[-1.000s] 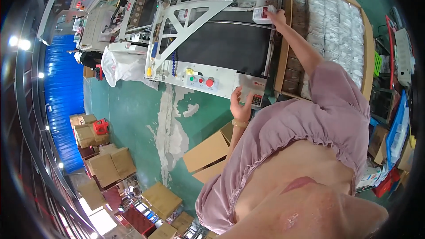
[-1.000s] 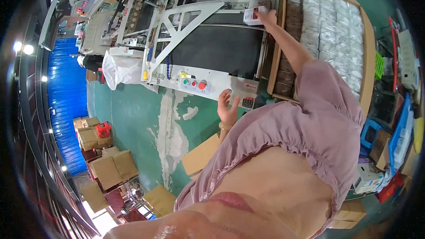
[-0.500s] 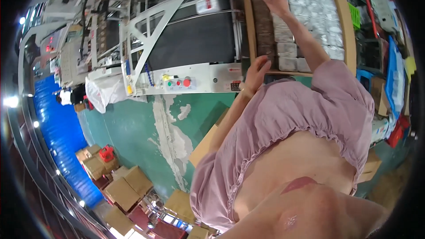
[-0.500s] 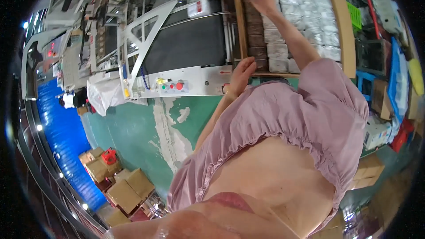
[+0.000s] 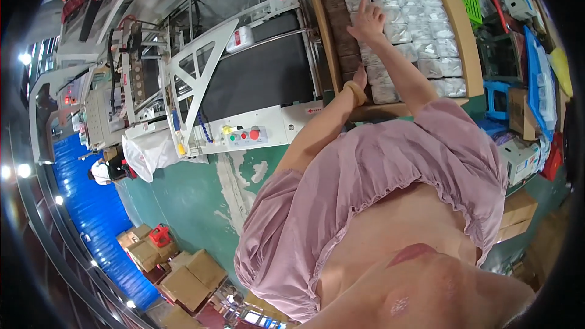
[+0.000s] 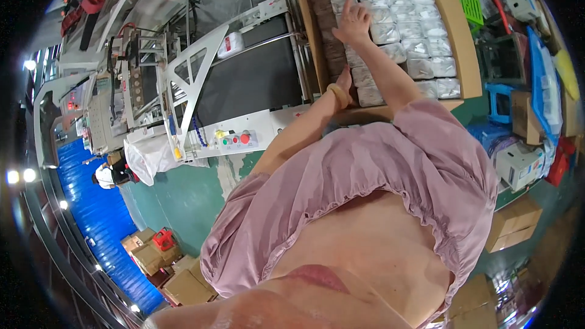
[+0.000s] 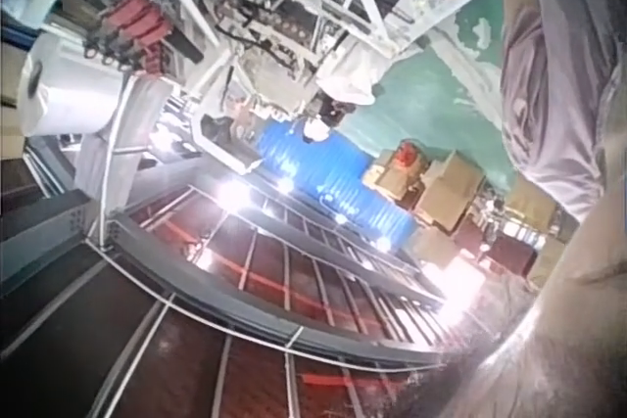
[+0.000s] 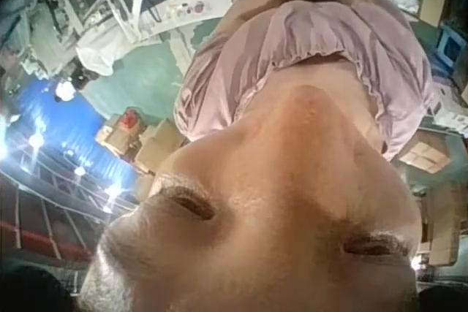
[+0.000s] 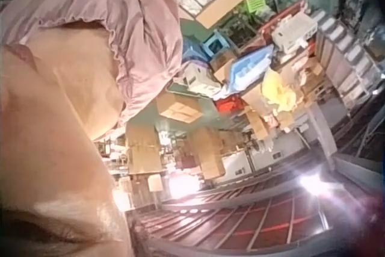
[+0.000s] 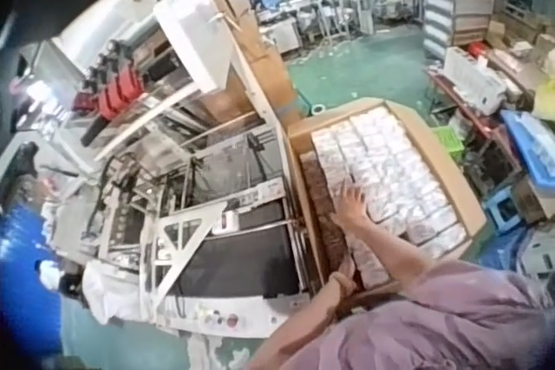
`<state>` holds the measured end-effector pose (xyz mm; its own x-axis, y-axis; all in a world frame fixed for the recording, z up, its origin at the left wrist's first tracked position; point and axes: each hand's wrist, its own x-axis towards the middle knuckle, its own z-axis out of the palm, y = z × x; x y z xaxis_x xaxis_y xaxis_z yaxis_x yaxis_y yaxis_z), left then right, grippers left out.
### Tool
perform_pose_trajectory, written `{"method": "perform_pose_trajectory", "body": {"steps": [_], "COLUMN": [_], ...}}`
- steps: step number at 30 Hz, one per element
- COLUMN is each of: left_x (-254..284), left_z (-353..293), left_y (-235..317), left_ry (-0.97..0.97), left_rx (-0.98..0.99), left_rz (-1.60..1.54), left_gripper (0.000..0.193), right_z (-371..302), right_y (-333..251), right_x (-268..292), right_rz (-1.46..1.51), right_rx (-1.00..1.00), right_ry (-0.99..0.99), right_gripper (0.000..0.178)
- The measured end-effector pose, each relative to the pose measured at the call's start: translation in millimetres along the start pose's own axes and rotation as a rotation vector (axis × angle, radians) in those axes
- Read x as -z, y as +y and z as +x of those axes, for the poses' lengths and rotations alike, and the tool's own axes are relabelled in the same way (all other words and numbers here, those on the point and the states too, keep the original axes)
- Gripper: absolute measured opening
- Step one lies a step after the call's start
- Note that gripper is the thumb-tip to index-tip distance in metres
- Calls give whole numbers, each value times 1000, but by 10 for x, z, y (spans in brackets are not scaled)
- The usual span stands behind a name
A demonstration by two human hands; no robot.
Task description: Sorting and packing cylindrical containers from an assembly line into cardboard boxes.
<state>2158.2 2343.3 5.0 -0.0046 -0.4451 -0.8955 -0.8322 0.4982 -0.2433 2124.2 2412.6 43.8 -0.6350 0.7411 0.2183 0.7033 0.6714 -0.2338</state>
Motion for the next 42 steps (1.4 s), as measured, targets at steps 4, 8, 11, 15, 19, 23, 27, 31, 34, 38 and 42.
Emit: {"method": "perform_pose_trajectory", "body": {"steps": [4, 8, 11, 15, 19, 23, 27, 31, 34, 38, 42], "left_x": [433, 432, 850, 1047, 987, 1110, 1380, 1625, 1812, 2094, 2182], "left_z": [553, 702, -46, -257, -298, -462, -316, -178, 151, 828, 745], "left_y": [-351, -354, -646, -756, -824, -912, -780, -764, -757, -887, -1240], "left_ry": [-957, -720, -895, -1258, -1391, -1412, -1172, -859, -587, -257, -285], "left_rx": [-597, -685, -381, -482, -748, -972, -1239, -1517, -1687, -1754, -1702], "left_rz": [-132, -250, -334, -174, 26, 1, -68, -256, -358, -345, -387], "left_gripper": [80, 82, 66, 53, 50, 52, 62, 74, 80, 87, 87], "right_z": [-107, 13, -13, 82, -59, -73, -157, -215, -146, -168, -144], "right_y": [58, -93, 118, 148, 26, -69, -213, -302, -426, -707, -941], "right_x": [-70, 346, 721, 1537, 1982, 2101, 2130, 2177, 2172, 2110, 2153], "right_rz": [22, 99, 166, 466, 837, 897, 1101, 1371, 1378, 1155, 1031], "right_rx": [-11, -80, -102, 132, 380, 563, 792, 790, 929, 1096, 1419], "right_ry": [1, -25, -43, 66, 120, 24, -189, -479, -645, -682, -710], "right_gripper": [95, 85, 76, 59, 49, 55, 67, 80, 87, 85, 81]}}
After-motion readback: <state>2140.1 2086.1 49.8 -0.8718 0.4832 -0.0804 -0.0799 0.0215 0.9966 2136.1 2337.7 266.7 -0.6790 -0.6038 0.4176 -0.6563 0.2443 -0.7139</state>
